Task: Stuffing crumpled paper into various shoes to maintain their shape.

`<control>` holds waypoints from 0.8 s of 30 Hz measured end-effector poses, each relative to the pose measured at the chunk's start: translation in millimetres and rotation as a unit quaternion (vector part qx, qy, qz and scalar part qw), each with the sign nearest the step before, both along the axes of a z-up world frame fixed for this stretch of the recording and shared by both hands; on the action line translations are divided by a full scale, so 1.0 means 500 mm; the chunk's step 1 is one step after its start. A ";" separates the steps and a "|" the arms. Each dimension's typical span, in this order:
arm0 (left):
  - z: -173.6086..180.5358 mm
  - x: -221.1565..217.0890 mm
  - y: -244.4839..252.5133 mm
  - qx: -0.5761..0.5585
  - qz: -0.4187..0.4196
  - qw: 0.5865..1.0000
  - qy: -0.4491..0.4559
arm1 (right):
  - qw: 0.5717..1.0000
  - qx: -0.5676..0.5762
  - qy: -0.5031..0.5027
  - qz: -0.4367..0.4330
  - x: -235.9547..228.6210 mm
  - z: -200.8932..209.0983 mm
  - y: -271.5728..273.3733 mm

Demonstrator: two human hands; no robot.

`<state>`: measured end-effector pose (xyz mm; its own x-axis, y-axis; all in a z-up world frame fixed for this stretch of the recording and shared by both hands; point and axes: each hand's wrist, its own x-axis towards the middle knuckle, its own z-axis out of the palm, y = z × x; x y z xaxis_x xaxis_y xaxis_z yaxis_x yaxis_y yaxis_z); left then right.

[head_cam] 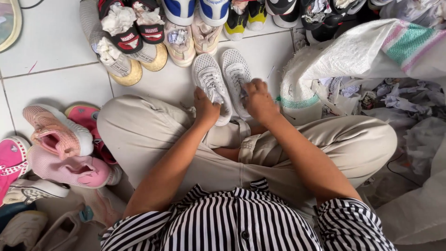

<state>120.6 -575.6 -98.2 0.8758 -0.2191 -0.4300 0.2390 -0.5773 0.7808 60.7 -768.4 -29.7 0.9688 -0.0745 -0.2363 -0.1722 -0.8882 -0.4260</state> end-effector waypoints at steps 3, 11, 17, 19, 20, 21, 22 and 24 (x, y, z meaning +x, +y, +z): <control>0.122 -0.015 0.001 0.013 -0.033 0.999 -0.013 | 0.996 -0.085 -0.019 -0.010 0.022 -0.056 -0.041; 0.102 0.011 -0.011 0.264 -0.236 0.916 -0.190 | 0.988 0.101 -0.021 -0.114 0.046 -0.127 -0.072; -0.021 0.009 -0.013 0.278 -0.170 0.854 -0.405 | 0.985 0.120 -0.043 -0.117 0.042 -0.131 -0.054; -0.042 0.021 -0.016 0.277 -0.137 0.827 -0.469 | 0.987 0.109 -0.039 -0.110 0.042 -0.122 -0.041; -0.054 0.021 -0.016 0.276 -0.102 0.797 -0.528 | 0.990 0.097 -0.031 -0.101 0.038 -0.118 -0.034; -0.067 0.021 -0.017 0.276 -0.101 0.798 -0.526 | 0.990 0.096 -0.029 -0.100 0.032 -0.125 -0.037; -0.079 0.028 -0.018 0.264 -0.098 0.803 -0.525 | 0.991 0.091 -0.021 -0.099 0.035 -0.130 -0.041; -0.072 0.031 -0.019 0.251 -0.094 0.808 -0.525 | 0.992 0.084 -0.014 -0.097 0.039 -0.107 -0.032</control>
<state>136.1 -585.0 -134.2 0.7868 -0.4189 0.4534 -0.5314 -0.8333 0.1522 80.1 -784.1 -83.2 0.9465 -0.2226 -0.2336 -0.3189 -0.7560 -0.5717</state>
